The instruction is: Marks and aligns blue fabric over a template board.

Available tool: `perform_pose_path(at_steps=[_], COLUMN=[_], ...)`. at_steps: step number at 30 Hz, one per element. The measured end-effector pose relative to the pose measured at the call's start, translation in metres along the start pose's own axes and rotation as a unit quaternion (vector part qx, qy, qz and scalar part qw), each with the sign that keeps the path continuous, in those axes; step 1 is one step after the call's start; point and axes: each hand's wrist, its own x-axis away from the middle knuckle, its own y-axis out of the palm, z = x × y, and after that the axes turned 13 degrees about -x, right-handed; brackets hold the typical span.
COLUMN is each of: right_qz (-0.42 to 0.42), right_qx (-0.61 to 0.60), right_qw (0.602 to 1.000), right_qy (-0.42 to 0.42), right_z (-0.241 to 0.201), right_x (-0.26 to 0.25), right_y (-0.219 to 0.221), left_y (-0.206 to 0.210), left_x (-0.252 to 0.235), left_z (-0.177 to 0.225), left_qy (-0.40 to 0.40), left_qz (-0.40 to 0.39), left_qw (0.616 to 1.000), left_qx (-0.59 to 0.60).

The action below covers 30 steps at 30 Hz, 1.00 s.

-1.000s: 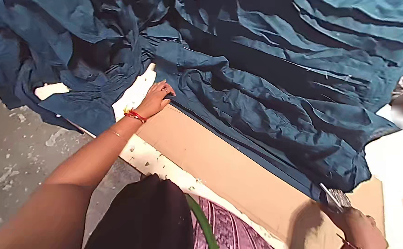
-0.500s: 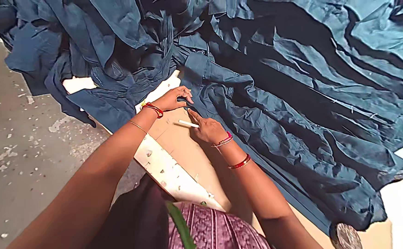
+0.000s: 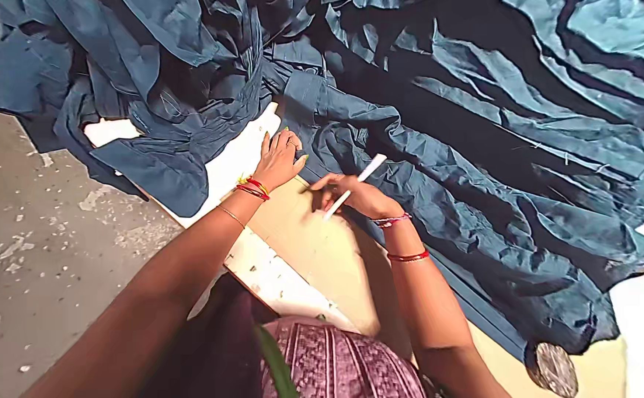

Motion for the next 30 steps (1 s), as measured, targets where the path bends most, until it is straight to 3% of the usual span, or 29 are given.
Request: perform_pose_path(at_steps=[2, 5, 10, 14, 19, 23, 30], right_qz=[0.091, 0.206, 0.222, 0.245, 0.261, 0.257, 0.343], right_qx=[-0.096, -0.041, 0.1, 0.163, 0.17, 0.253, 0.248], right_qw=[0.987, 0.962, 0.942, 0.899, 0.897, 0.875, 0.86], right_qy=[-0.096, -0.175, -0.231, -0.324, -0.313, -0.323, -0.285], right_z=[0.011, 0.034, 0.05, 0.066, 0.067, 0.067, 0.064], right_x=[0.01, 0.001, -0.011, -0.024, -0.025, -0.029, -0.029], right_y=[-0.008, -0.008, -0.007, -0.006, -0.003, -0.001, 0.001], left_y=[0.001, -0.008, -0.007, -0.004, -0.002, -0.002, -0.002], left_x=[-0.003, -0.006, -0.005, -0.006, -0.006, -0.006, -0.006], left_z=[-0.002, -0.003, -0.004, -0.005, -0.005, -0.006, -0.006], left_qy=[0.01, 0.036, 0.044, 0.041, 0.043, 0.043, 0.049], left_qz=[-0.01, -0.044, -0.025, -0.022, -0.013, -0.015, -0.01], left_qw=[1.0, 0.998, 0.999, 0.999, 0.999, 0.999, 0.999], left_qx=[-0.006, -0.004, 0.004, 0.002, 0.0, -0.001, 0.006])
